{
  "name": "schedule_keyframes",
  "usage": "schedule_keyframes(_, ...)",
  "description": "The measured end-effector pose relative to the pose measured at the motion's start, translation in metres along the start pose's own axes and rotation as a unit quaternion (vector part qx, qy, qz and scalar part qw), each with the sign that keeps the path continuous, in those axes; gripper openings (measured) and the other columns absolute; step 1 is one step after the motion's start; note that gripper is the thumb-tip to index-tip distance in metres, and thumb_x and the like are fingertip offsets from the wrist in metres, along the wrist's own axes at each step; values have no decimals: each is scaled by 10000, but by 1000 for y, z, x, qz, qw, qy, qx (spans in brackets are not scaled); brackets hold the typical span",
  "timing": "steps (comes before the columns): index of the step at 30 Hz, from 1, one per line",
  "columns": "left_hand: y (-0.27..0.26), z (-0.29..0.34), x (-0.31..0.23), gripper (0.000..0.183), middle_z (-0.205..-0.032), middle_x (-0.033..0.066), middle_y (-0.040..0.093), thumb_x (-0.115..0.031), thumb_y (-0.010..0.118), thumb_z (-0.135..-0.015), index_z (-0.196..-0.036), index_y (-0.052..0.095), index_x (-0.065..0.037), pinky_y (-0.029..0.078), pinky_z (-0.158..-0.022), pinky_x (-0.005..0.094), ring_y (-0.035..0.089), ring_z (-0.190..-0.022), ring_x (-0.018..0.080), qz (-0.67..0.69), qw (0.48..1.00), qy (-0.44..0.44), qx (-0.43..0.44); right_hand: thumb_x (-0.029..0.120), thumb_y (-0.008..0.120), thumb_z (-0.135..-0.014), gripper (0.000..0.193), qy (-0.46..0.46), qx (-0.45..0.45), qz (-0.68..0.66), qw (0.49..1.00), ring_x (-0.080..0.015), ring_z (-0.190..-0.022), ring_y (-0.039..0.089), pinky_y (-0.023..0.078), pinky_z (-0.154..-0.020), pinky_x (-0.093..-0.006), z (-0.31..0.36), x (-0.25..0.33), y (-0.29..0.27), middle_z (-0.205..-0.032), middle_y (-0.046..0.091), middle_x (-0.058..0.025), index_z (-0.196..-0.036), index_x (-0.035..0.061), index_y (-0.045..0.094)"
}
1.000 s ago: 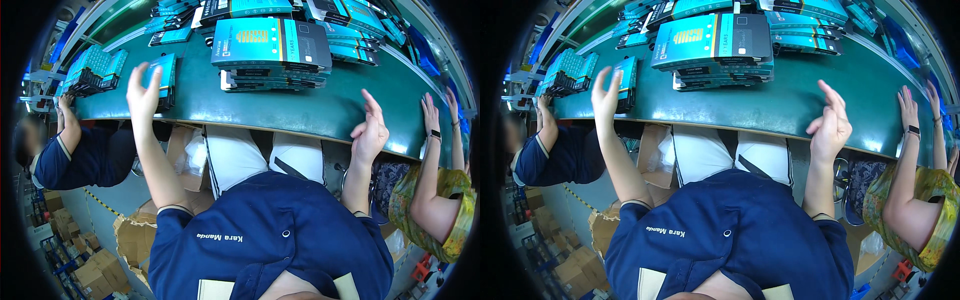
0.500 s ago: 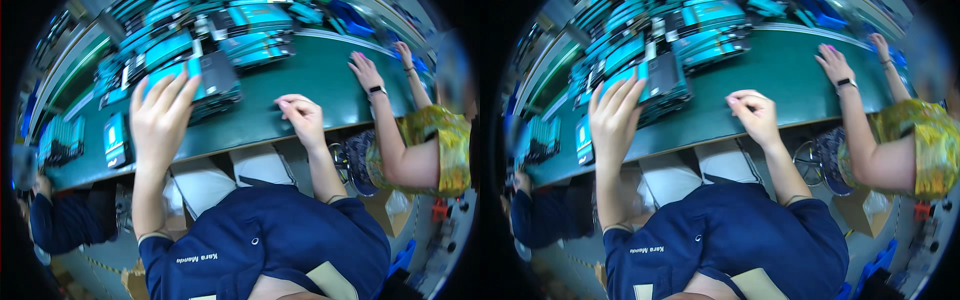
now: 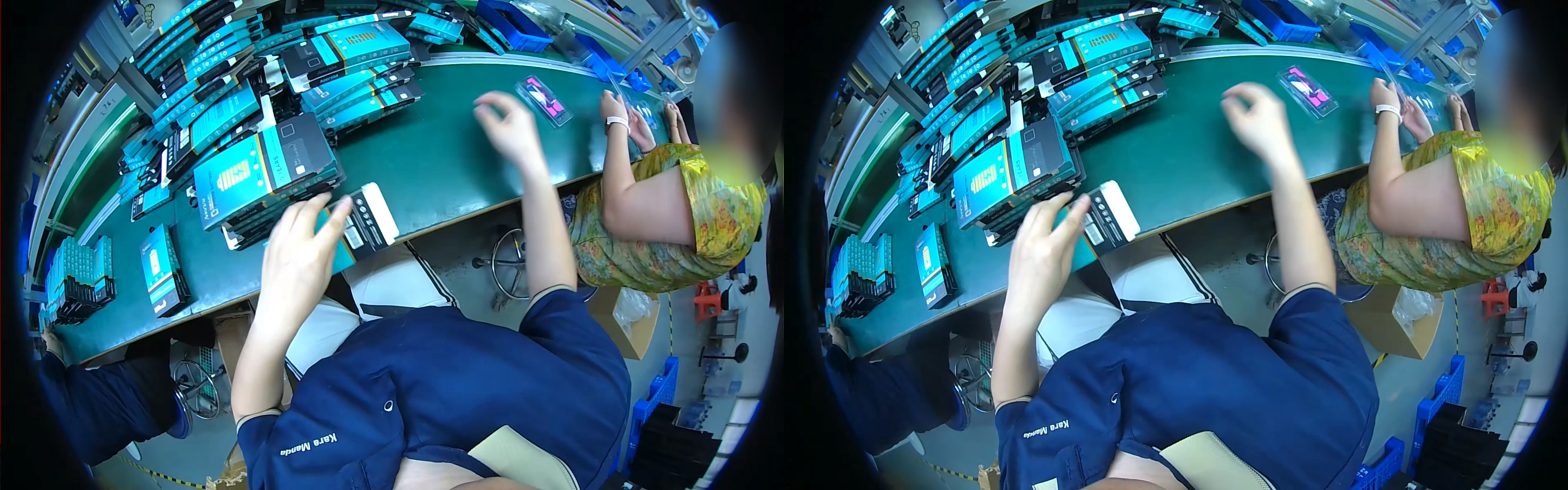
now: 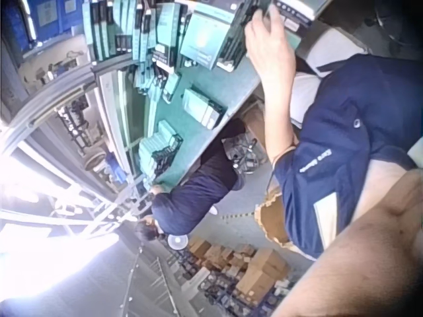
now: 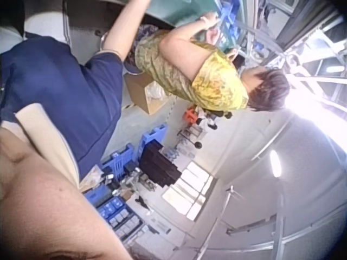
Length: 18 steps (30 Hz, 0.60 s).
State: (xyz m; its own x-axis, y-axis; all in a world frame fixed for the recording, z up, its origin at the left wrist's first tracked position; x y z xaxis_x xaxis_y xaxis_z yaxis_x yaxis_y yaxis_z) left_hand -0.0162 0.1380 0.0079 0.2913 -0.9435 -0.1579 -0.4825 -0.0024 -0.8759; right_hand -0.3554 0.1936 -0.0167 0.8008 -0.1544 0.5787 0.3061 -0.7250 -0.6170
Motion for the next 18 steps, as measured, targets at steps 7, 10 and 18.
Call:
schedule_keyframes(7,21,11,-6,667,-1229,211,570,-331,843,-645,-1175,620,7,468,-945,433,547,-1130,358,114,991,-22,70,383,616,-828,410,55,-28,347,936,-335,-1182,539,422,-967,-508,-35,-178,-63,-1211,617,-148,-1139,120,662)
schedule_keyframes(10,25,11,1,665,-1184,197,569,-315,831,-665,-1207,601,-6,462,-922,445,535,-1099,345,142,987,-41,59,387,701,-724,423,123,77,214,966,-333,-1144,540,416,-956,-497,4,-86,-30,-1132,634,-135,-1056,126,675)
schedule_keyframes(18,30,7,11,765,-1149,165,551,-349,842,-622,-1247,580,4,466,-923,418,538,-1061,327,107,987,-116,41,157,816,-556,417,-54,221,-37,973,-306,-1131,531,381,-1023,-440,97,112,43,-1173,587,-120,-910,81,608)
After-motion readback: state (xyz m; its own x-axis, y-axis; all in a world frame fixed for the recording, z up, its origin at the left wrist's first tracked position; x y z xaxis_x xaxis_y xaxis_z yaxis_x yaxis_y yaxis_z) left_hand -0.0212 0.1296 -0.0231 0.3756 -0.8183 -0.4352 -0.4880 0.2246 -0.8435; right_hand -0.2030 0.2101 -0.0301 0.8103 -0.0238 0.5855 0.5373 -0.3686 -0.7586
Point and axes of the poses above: each hand's wrist, its own z-axis away from the middle knuckle, its own y-axis out of the palm, x = y × z, the point moved 10 cm from there along -z, towards the middle knuckle
